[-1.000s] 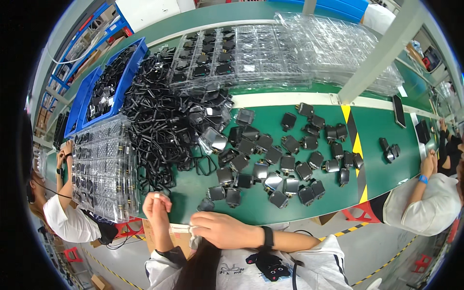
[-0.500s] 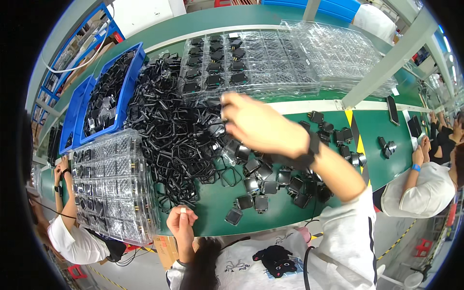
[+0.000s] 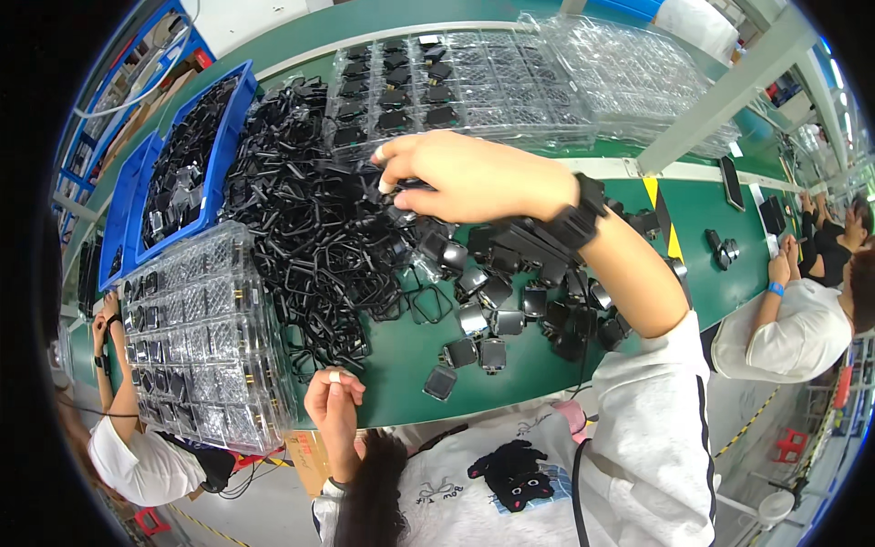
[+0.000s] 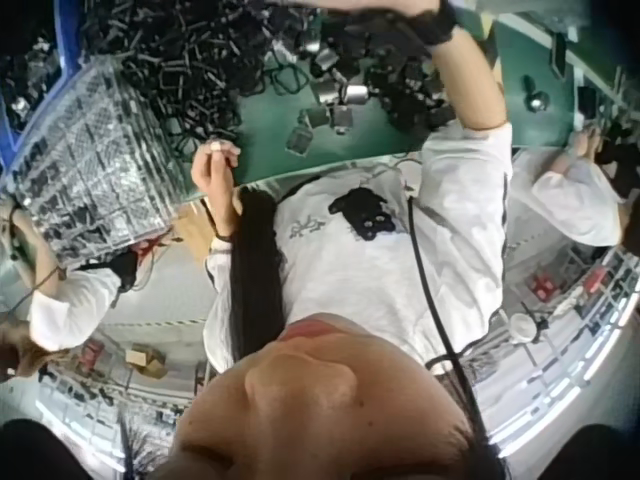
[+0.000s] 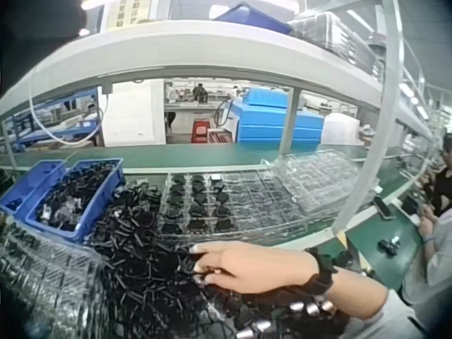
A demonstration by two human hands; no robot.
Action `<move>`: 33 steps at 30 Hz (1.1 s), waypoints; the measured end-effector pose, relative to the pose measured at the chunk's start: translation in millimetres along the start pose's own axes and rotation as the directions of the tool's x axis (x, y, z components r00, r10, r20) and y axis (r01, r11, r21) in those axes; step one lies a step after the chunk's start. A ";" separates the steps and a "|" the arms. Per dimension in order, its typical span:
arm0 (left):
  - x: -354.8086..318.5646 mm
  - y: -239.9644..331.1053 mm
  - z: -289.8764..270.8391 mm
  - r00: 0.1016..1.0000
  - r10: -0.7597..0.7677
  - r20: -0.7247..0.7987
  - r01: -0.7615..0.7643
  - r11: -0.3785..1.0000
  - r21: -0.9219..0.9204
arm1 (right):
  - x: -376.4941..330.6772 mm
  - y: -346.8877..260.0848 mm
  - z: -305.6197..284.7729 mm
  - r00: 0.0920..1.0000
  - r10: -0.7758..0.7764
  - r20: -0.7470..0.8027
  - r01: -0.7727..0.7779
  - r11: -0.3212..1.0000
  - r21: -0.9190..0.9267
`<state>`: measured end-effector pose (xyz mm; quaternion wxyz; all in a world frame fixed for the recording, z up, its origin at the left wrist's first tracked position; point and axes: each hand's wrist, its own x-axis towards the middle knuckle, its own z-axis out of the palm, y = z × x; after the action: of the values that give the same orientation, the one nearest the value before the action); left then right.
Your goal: Assembling and inspecting smartwatches on an electronics production floor.
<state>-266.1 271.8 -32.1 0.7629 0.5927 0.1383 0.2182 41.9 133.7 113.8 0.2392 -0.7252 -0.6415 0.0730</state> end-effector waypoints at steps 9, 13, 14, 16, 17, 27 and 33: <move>8.3 17.5 30.3 0.962 -0.061 0.267 -0.041 0.932 0.360 | -159.3 -75.9 -2.3 0.895 0.371 -0.248 -0.375 0.926 0.031; 15.7 9.1 91.5 0.929 0.053 0.365 -0.261 0.796 0.546 | -197.1 -90.6 61.8 0.828 0.541 -0.147 -0.510 0.836 0.205; 17.0 8.5 102.2 0.909 0.093 0.407 -0.337 0.739 0.584 | -198.6 -92.7 77.4 0.820 0.554 -0.146 -0.510 0.821 0.256; 20.5 5.5 115.6 0.886 0.092 0.455 -0.383 0.698 0.605 | -192.8 -96.8 94.8 0.812 0.540 -0.223 -0.485 0.835 0.259; 20.6 2.7 119.9 0.855 0.100 0.509 -0.440 0.659 0.610 | -189.3 -99.3 100.2 0.750 0.625 -0.216 -0.542 0.768 0.343; 17.8 -12.8 129.2 0.859 0.028 0.511 -0.415 0.624 0.662 | -157.4 -107.1 136.2 0.554 0.785 -0.277 -0.745 0.616 0.258; 18.1 -16.1 121.9 0.877 0.073 0.475 -0.411 0.627 0.662 | -169.9 -119.2 126.2 0.762 0.528 -0.375 -0.232 0.763 0.603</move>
<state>-190.5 174.7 -15.2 0.4260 0.8966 -0.0284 0.1177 -145.2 9.1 21.7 0.5714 -0.7421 -0.3379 0.0927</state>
